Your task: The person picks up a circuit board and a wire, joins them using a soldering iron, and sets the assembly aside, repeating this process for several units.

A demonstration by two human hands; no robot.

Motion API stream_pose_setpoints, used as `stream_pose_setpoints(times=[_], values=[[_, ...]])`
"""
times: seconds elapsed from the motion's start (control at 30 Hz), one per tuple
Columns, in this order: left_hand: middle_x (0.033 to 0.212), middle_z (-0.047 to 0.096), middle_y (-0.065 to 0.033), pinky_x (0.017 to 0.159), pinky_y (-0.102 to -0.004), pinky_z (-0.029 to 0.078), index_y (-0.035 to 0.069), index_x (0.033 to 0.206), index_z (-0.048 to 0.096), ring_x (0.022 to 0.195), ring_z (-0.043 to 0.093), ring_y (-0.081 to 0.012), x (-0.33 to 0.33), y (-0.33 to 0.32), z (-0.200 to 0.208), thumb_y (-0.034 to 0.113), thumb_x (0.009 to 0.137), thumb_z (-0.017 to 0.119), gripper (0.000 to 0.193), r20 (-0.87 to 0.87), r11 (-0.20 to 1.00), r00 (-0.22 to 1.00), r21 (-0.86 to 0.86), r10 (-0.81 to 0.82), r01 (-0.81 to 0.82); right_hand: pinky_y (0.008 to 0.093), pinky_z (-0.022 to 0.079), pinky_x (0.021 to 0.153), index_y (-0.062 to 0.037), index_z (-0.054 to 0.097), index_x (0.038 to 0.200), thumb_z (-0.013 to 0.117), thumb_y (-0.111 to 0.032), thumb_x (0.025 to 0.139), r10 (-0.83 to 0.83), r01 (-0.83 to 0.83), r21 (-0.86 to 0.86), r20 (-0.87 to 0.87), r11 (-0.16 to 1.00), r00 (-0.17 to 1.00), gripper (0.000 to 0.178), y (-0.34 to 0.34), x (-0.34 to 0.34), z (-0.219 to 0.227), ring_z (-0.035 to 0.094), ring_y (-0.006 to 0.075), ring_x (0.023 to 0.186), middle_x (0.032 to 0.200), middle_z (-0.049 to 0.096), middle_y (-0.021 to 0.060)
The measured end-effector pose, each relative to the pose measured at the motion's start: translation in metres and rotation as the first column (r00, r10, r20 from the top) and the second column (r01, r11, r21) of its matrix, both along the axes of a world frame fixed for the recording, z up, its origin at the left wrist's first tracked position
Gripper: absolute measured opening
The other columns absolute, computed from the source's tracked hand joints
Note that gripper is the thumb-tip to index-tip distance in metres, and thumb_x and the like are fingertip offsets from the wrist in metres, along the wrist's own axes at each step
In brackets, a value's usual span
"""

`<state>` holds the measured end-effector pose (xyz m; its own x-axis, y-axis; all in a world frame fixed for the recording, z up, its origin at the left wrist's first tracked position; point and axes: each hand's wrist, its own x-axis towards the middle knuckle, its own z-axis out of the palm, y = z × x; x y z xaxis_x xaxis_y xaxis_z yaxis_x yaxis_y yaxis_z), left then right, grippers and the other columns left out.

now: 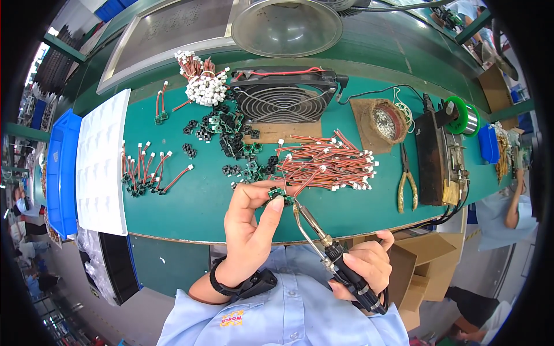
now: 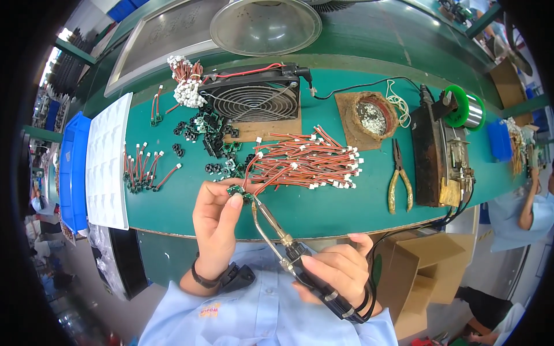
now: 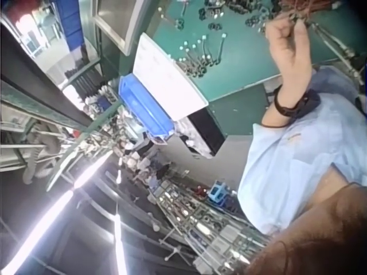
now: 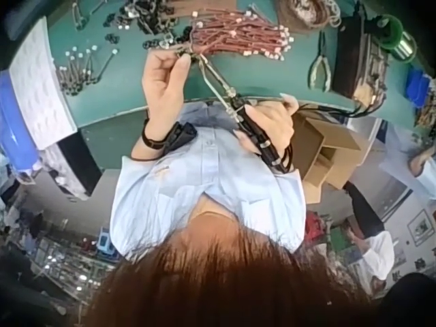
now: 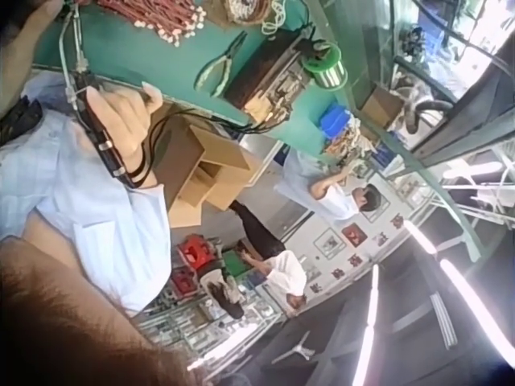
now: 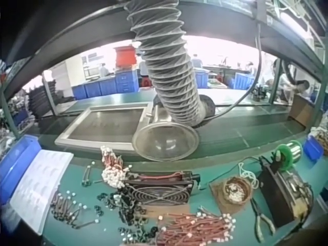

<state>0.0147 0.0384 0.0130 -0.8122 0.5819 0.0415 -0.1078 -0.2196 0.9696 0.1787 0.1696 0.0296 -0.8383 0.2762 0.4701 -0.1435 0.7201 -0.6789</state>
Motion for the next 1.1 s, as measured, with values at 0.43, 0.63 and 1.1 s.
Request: stream_pose_setpoints(times=[0.43,0.63,1.1], values=[[0.106,0.059,-0.0176,0.086,-0.0313,0.044,0.002,0.093,0.041,0.098,0.059,-0.0227,0.004,0.0,0.003,0.002,0.09,0.047,0.007,-0.043,0.999,0.999,-0.046,0.025,-0.027,0.0387,0.03,0.092,-0.0095,0.062,0.1,0.08,-0.022,0.058,0.003,-0.003,-0.015,-0.009,1.0,1.0,0.047,0.001,0.002,0.001,0.058,0.0145,0.069,0.076,0.063,-0.0011],[0.108,0.057,-0.0158,0.089,-0.0303,0.041,0.002,0.094,0.041,0.101,0.057,-0.0189,0.004,0.0,0.005,0.0,0.088,0.051,0.012,0.021,1.0,1.0,0.003,0.01,-0.01,0.0475,0.029,0.093,-0.0073,0.058,0.1,0.073,-0.036,0.068,-0.003,0.004,0.028,-0.031,1.0,1.0,0.045,-0.001,0.003,-0.005,0.055,0.0185,0.061,0.063,0.059,0.0036],[0.11,0.056,-0.0174,0.089,-0.0304,0.042,0.002,0.095,0.041,0.101,0.058,-0.0212,0.004,0.0,0.001,0.0,0.088,0.051,0.013,-0.097,0.999,0.995,-0.005,0.039,-0.039,0.0378,0.03,0.091,-0.012,0.063,0.098,0.08,-0.024,0.058,-0.019,0.02,-0.032,0.019,0.999,1.0,0.045,-0.005,0.007,-0.001,0.058,0.0138,0.069,0.075,0.063,-0.0019]])
